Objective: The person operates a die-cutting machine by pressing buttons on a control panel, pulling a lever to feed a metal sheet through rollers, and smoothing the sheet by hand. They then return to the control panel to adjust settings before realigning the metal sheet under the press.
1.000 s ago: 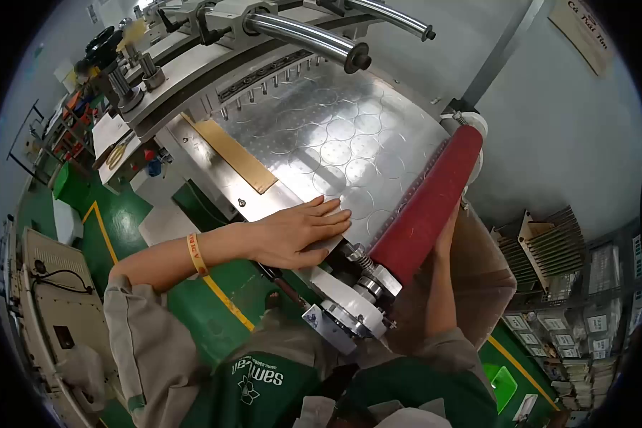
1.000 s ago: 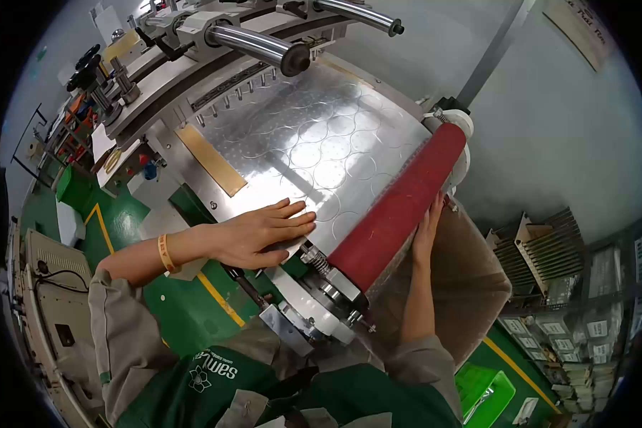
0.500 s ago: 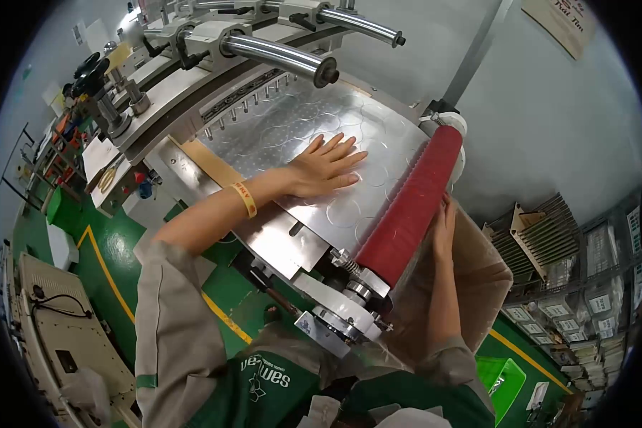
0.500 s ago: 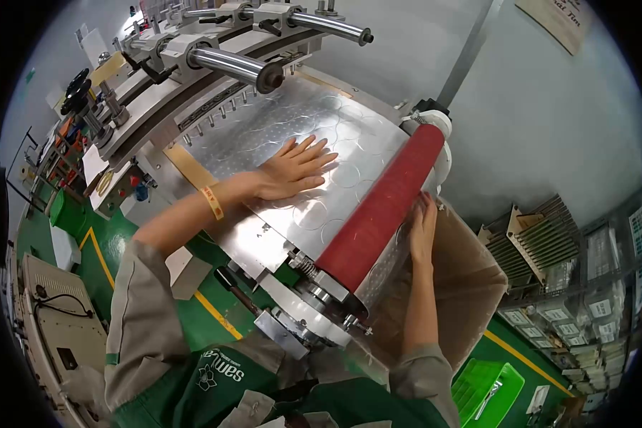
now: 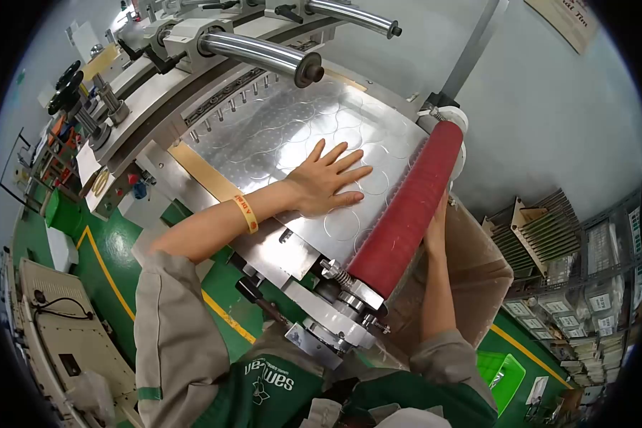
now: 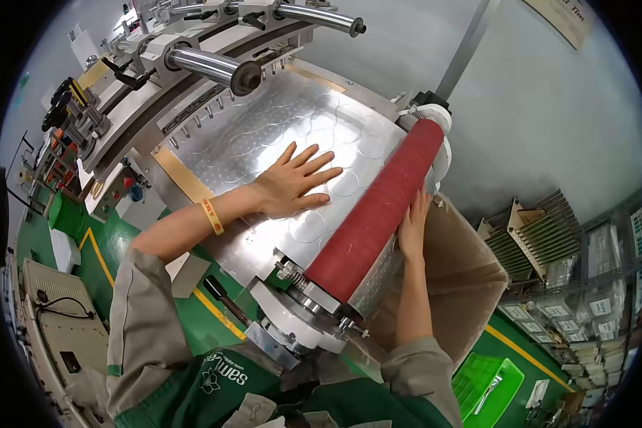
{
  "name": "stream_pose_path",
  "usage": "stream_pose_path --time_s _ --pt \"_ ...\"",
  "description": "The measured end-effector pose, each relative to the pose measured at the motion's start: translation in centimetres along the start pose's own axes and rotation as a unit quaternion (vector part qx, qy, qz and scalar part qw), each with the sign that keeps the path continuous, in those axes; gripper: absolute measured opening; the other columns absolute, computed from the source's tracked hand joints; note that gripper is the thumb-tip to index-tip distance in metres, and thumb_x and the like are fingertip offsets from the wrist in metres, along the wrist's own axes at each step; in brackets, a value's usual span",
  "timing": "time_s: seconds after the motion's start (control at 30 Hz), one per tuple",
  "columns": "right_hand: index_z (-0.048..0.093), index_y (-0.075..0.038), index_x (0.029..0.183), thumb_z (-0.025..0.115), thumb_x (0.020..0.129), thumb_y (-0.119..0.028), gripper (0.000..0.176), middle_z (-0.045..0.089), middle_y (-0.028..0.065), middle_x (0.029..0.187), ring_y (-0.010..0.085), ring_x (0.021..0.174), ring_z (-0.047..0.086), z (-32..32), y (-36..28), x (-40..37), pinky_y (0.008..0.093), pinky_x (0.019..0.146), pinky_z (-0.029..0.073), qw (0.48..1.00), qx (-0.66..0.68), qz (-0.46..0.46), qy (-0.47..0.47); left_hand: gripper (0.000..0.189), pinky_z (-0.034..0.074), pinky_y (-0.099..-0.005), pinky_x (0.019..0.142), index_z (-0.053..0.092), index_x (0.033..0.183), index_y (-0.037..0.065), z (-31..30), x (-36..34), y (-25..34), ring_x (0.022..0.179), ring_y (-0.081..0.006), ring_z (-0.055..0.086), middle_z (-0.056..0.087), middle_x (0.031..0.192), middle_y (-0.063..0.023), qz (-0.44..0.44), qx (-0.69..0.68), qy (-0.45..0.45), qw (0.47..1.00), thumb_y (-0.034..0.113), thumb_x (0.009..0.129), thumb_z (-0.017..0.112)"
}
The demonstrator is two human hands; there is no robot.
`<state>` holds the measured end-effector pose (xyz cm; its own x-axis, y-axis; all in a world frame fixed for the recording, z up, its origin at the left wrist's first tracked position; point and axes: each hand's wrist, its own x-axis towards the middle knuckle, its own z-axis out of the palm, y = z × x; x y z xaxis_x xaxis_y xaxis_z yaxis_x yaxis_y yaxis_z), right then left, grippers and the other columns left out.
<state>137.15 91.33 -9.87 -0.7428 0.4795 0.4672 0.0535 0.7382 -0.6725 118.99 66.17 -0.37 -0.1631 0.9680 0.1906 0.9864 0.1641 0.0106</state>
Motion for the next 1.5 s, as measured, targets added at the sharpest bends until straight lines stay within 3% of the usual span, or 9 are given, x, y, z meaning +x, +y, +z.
stream_pose_path --time_s 0.2,0.5,0.67,0.9,1.0,1.17,1.23,1.3,1.5 --pt "0.021 -0.005 0.145 0.036 0.096 -0.045 0.065 0.016 0.0158 0.153 0.0357 0.142 0.009 -2.3 -3.3 0.3 0.0484 0.113 0.013 0.987 -0.067 0.127 -0.067 0.060 0.013 -0.0556 0.111 0.034 0.143 0.018 0.1 0.3 0.4 0.138 -0.0353 0.020 0.027 0.149 -0.0128 0.002 0.001 0.011 1.000 0.052 0.094 0.035" --pt "0.021 -0.002 0.145 0.049 0.089 -0.039 0.072 0.020 0.0183 0.150 0.0385 0.141 0.011 0.5 -0.6 -0.9 0.0498 0.110 0.020 0.991 -0.126 -0.041 -0.011 0.062 0.016 -0.0570 0.108 0.040 0.139 0.020 -1.5 3.9 0.7 0.134 -0.0354 0.028 0.038 0.142 -0.0144 -0.029 -0.082 -0.001 0.996 0.059 0.091 0.034" --pt "0.023 -0.003 0.144 0.046 0.090 -0.044 0.072 0.021 0.0188 0.150 0.0381 0.141 0.011 0.0 -3.3 -0.4 0.0480 0.111 0.020 0.994 -0.096 0.045 -0.016 0.067 0.005 -0.0679 0.106 0.030 0.145 0.024 0.8 6.2 0.7 0.141 -0.0349 0.012 0.019 0.154 -0.0061 -0.022 -0.048 -0.050 0.997 0.064 0.091 0.022" --pt "0.024 -0.002 0.144 0.039 0.094 -0.044 0.067 0.022 0.0196 0.150 0.0349 0.140 0.017 0.3 -1.2 -0.8 0.0436 0.111 0.019 0.992 -0.117 0.042 -0.014 0.065 0.007 -0.0683 0.105 0.031 0.144 0.024 1.0 5.9 1.1 0.140 -0.0352 0.016 0.024 0.152 -0.0077 -0.013 -0.035 -0.019 0.999 0.062 0.092 0.025" --pt "0.034 0.004 0.138 0.035 0.100 -0.020 0.045 0.039 0.0211 0.141 0.0323 0.132 0.035 -1.9 -8.4 -1.4 0.0363 0.109 0.025 0.989 0.040 0.086 0.115 0.063 0.008 -0.0695 0.104 0.033 0.143 0.023 1.4 5.9 0.9 0.140 -0.0356 0.017 0.025 0.151 -0.0085 -0.014 -0.043 -0.011 0.999 0.059 0.091 0.028" --pt "0.051 0.007 0.119 0.034 0.100 -0.017 0.035 0.055 0.0167 0.117 0.0243 0.109 0.052 -4.7 -22.5 -8.6 0.0346 0.096 0.038 0.953 0.165 0.053 0.249 0.064 0.008 -0.0695 0.104 0.033 0.143 0.024 2.0 5.9 0.6 0.139 -0.0361 0.018 0.024 0.151 -0.0084 -0.017 -0.059 0.001 0.998 0.060 0.091 0.027" --pt "0.060 0.005 0.101 0.043 0.094 -0.017 0.028 0.061 0.0180 0.105 0.0241 0.095 0.058 -3.5 -27.0 -12.2 0.0341 0.085 0.044 0.947 0.255 -0.023 0.193 0.065 0.006 -0.0722 0.102 0.036 0.142 0.024 2.7 6.2 0.4 0.139 -0.0373 0.018 0.027 0.150 -0.0093 -0.006 -0.076 0.022 0.997 0.062 0.090 0.027" --pt "0.063 0.003 0.099 0.054 0.087 -0.017 0.025 0.062 0.0184 0.103 0.0271 0.090 0.060 -3.3 -31.2 -13.0 0.0350 0.080 0.047 0.974 0.118 -0.195 -0.014 0.065 0.007 -0.0711 0.103 0.035 0.142 0.024 2.5 6.0 0.5 0.139 -0.0368 0.019 0.027 0.150 -0.0092 -0.009 -0.074 0.016 0.997 0.062 0.090 0.026" --pt "0.048 0.000 0.125 0.063 0.085 -0.014 0.045 0.056 0.0200 0.111 0.0363 0.091 0.059 4.7 -34.8 -12.7 0.0405 0.080 0.048 0.958 -0.114 -0.192 -0.178 0.064 0.004 -0.0712 0.103 0.035 0.143 0.024 2.8 6.2 0.6 0.140 -0.0363 0.015 0.025 0.151 -0.0083 -0.010 -0.093 0.009 0.996 0.060 0.090 0.026"
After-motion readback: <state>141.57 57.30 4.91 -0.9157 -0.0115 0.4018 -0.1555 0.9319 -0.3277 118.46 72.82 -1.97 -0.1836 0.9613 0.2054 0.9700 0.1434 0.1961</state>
